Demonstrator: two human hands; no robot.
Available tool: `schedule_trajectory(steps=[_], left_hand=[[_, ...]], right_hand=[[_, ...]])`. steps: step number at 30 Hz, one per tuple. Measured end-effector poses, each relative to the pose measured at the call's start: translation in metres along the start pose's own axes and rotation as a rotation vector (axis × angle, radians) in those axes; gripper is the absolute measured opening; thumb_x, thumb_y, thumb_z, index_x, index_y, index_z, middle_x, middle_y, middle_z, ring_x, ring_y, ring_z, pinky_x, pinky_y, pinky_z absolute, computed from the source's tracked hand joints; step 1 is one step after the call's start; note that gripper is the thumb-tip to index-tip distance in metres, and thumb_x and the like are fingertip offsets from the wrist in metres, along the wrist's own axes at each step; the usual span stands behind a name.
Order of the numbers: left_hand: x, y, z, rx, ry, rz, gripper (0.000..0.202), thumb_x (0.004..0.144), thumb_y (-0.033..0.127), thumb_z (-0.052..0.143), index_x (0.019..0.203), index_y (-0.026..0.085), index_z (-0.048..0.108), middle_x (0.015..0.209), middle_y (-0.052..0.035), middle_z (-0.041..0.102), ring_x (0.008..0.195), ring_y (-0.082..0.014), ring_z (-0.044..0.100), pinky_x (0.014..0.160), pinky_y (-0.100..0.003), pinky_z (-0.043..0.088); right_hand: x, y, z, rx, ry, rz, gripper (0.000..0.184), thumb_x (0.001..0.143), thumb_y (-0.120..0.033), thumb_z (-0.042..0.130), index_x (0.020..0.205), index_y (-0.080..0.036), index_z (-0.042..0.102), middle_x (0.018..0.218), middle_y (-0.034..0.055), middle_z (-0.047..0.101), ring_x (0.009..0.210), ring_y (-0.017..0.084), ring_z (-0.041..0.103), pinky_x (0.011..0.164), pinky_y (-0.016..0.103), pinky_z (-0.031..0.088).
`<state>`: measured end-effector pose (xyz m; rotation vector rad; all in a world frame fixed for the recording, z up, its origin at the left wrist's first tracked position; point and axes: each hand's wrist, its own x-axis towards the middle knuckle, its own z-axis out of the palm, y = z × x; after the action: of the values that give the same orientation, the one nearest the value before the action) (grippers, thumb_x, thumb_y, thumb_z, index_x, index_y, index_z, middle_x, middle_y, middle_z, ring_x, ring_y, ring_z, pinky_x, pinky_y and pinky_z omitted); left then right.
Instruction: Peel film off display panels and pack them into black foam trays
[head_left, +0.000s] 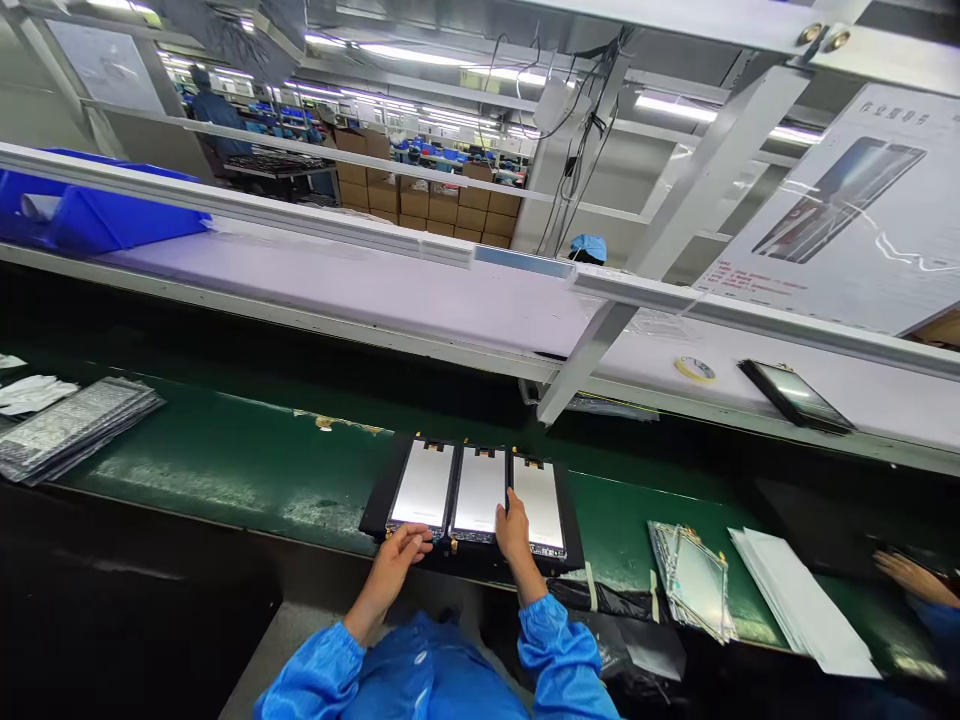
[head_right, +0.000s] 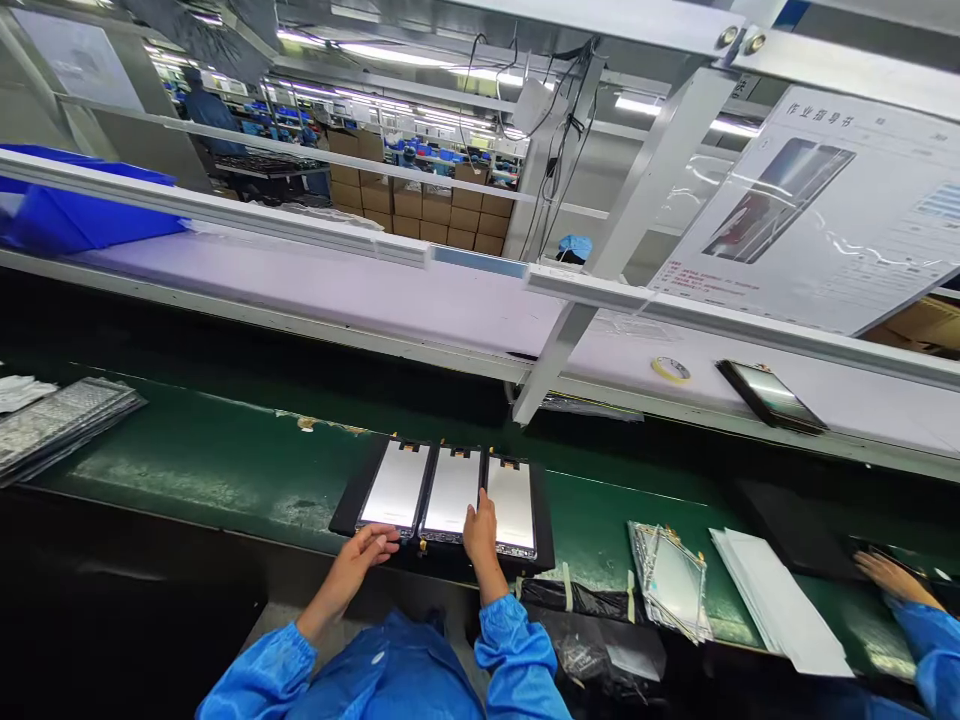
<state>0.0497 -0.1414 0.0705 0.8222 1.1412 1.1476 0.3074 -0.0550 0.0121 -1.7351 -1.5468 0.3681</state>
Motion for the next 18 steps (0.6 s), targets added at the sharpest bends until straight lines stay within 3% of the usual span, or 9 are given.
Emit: schedule_trajectory(steps=[6, 10, 12, 14, 16, 18], left_hand=[[0.004, 0.010, 0.022, 0.070, -0.074, 0.021, 0.045, 0.075, 0.056, 0.074, 0.099, 0.018, 0.072, 0.107, -0.0157, 0.077, 0.100, -0.0334, 0.072, 0.090, -0.047, 0.051], [-0.002, 0.017, 0.012, 0.073, -0.044, 0.060, 0.041, 0.079, 0.054, 0.071, 0.100, 0.019, 0.073, 0.108, -0.0152, 0.076, 0.100, -0.0332, 0.071, 0.089, -0.046, 0.052], [-0.009, 0.023, -0.009, 0.057, 0.049, 0.119, 0.038, 0.081, 0.053, 0.070, 0.100, 0.020, 0.074, 0.107, -0.0142, 0.077, 0.099, -0.0325, 0.072, 0.087, -0.045, 0.053], [-0.022, 0.033, -0.045, 0.028, 0.216, 0.200, 0.039, 0.081, 0.055, 0.069, 0.101, 0.021, 0.074, 0.106, -0.0131, 0.077, 0.098, -0.0319, 0.072, 0.087, -0.043, 0.054], [-0.048, 0.047, -0.096, 0.021, 0.470, 0.295, 0.043, 0.080, 0.058, 0.069, 0.100, 0.021, 0.074, 0.106, -0.0130, 0.077, 0.098, -0.0324, 0.072, 0.087, -0.043, 0.055], [-0.093, 0.063, -0.156, 0.070, 0.782, 0.380, 0.046, 0.080, 0.061, 0.066, 0.101, 0.021, 0.073, 0.106, -0.0133, 0.076, 0.101, -0.0334, 0.071, 0.091, -0.045, 0.054]], right_hand=[[-0.026, -0.009, -0.005, -0.086, 0.084, -0.112, 0.047, 0.094, -0.037, 0.038, 0.123, -0.010, 0.063, 0.130, 0.0243, 0.062, 0.126, 0.035, 0.056, 0.103, 0.055, 0.050], [-0.026, -0.021, -0.016, -0.127, 0.032, -0.244, 0.048, 0.098, -0.039, 0.035, 0.124, -0.011, 0.064, 0.135, 0.0240, 0.059, 0.126, 0.036, 0.057, 0.100, 0.058, 0.053], [-0.016, -0.035, -0.014, -0.088, -0.038, -0.343, 0.046, 0.099, -0.040, 0.036, 0.126, -0.014, 0.064, 0.139, 0.0212, 0.058, 0.127, 0.036, 0.057, 0.100, 0.057, 0.054], [-0.001, -0.061, -0.001, -0.019, -0.126, -0.439, 0.045, 0.100, -0.041, 0.038, 0.126, -0.017, 0.065, 0.139, 0.0187, 0.059, 0.128, 0.035, 0.058, 0.100, 0.057, 0.054], [0.012, -0.105, 0.024, 0.064, -0.239, -0.536, 0.045, 0.100, -0.043, 0.039, 0.128, -0.018, 0.065, 0.140, 0.0172, 0.059, 0.128, 0.035, 0.058, 0.101, 0.057, 0.054], [0.015, -0.164, 0.055, 0.150, -0.375, -0.651, 0.045, 0.100, -0.043, 0.041, 0.130, -0.019, 0.063, 0.141, 0.0156, 0.059, 0.129, 0.034, 0.058, 0.103, 0.056, 0.054]])
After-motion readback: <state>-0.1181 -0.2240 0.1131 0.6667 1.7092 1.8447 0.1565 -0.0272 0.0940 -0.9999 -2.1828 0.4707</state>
